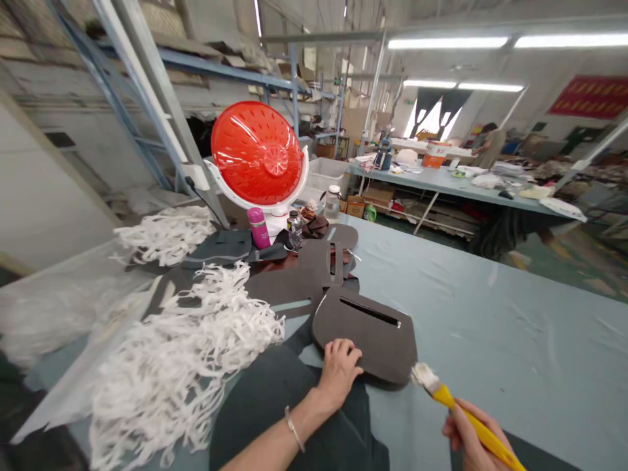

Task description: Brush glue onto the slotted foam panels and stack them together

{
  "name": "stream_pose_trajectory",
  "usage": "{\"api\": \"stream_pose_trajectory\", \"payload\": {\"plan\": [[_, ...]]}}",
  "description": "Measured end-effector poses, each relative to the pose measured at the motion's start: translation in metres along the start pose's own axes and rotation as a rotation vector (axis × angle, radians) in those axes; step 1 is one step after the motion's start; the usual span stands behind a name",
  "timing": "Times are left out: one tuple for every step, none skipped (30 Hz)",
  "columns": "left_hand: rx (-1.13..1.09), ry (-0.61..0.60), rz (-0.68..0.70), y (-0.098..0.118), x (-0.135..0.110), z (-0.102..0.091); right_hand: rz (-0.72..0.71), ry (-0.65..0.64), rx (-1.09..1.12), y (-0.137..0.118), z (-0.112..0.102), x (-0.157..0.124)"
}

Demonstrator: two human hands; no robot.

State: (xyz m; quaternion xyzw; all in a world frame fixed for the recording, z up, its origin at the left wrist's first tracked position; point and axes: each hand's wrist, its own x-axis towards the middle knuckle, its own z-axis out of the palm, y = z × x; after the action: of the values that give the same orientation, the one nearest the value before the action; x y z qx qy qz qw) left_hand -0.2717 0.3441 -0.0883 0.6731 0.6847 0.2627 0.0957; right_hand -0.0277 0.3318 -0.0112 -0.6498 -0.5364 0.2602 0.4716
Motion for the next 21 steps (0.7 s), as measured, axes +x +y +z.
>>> {"api": "stream_pose_trajectory", "payload": {"plan": [[-0.016, 0.0, 0.009, 0.0, 0.0, 0.002, 0.033, -0.027, 0.018, -0.014, 0.02, 0.002], [-0.03, 0.002, 0.013, 0.0, 0.0, 0.004, 0.061, -0.056, 0.045, -0.026, 0.039, 0.004], [-0.043, 0.003, 0.012, 0.0, 0.0, 0.005, 0.081, -0.092, 0.075, -0.036, 0.055, 0.007], [-0.054, 0.006, 0.009, -0.001, 0.0, 0.006, 0.084, -0.125, 0.102, -0.046, 0.071, 0.01], [-0.064, 0.007, 0.008, -0.002, 0.0, 0.006, 0.084, -0.157, 0.13, -0.054, 0.085, 0.013], [-0.073, 0.008, 0.01, -0.004, 0.0, 0.007, 0.083, -0.188, 0.16, -0.062, 0.099, 0.016], [-0.079, 0.008, 0.013, -0.005, 0.0, 0.008, 0.083, -0.223, 0.188, -0.07, 0.113, 0.019], [-0.082, 0.01, 0.014, -0.007, 0.0, 0.011, 0.083, -0.26, 0.212, -0.077, 0.127, 0.02], [-0.082, 0.016, 0.011, -0.008, 0.0, 0.015, 0.083, -0.302, 0.232, -0.083, 0.142, 0.021], [-0.076, 0.025, 0.001, -0.009, 0.0, 0.02, 0.083, -0.355, 0.247, -0.089, 0.156, 0.02], [-0.066, 0.035, -0.016, -0.01, 0.001, 0.027, 0.082, -0.422, 0.259, -0.093, 0.171, 0.019], [-0.051, 0.043, -0.038, -0.01, 0.001, 0.033, 0.08, -0.5, 0.265, -0.096, 0.185, 0.017], [-0.034, 0.045, -0.063, -0.01, 0.002, 0.039, 0.076, -0.585, 0.265, -0.097, 0.198, 0.017], [-0.021, 0.039, -0.085, -0.011, 0.002, 0.044, 0.067, -0.672, 0.259, -0.096, 0.21, 0.017], [-0.017, 0.029, -0.1, -0.011, 0.002, 0.046, 0.05, -0.745, 0.243, -0.094, 0.221, 0.02], [-0.026, 0.019, -0.105, -0.011, 0.002, 0.047, 0.025, -0.795, 0.221, -0.092, 0.231, 0.026], [-0.049, 0.014, -0.101, -0.011, 0.002, 0.045, -0.006, -0.809, 0.195, -0.089, 0.241, 0.033], [-0.08, 0.013, -0.093, -0.011, 0.001, 0.041, -0.039, -0.781, 0.165, -0.086, 0.249, 0.043], [-0.111, 0.017, -0.084, -0.01, 0.0, 0.037, -0.065, -0.71, 0.132, -0.084, 0.257, 0.054], [-0.136, 0.023, -0.078, -0.009, 0.0, 0.032, -0.078, -0.605, 0.1, -0.083, 0.265, 0.066], [-0.15, 0.028, -0.079, -0.008, 0.0, 0.027, -0.078, -0.49, 0.072, -0.082, 0.273, 0.076]]}}
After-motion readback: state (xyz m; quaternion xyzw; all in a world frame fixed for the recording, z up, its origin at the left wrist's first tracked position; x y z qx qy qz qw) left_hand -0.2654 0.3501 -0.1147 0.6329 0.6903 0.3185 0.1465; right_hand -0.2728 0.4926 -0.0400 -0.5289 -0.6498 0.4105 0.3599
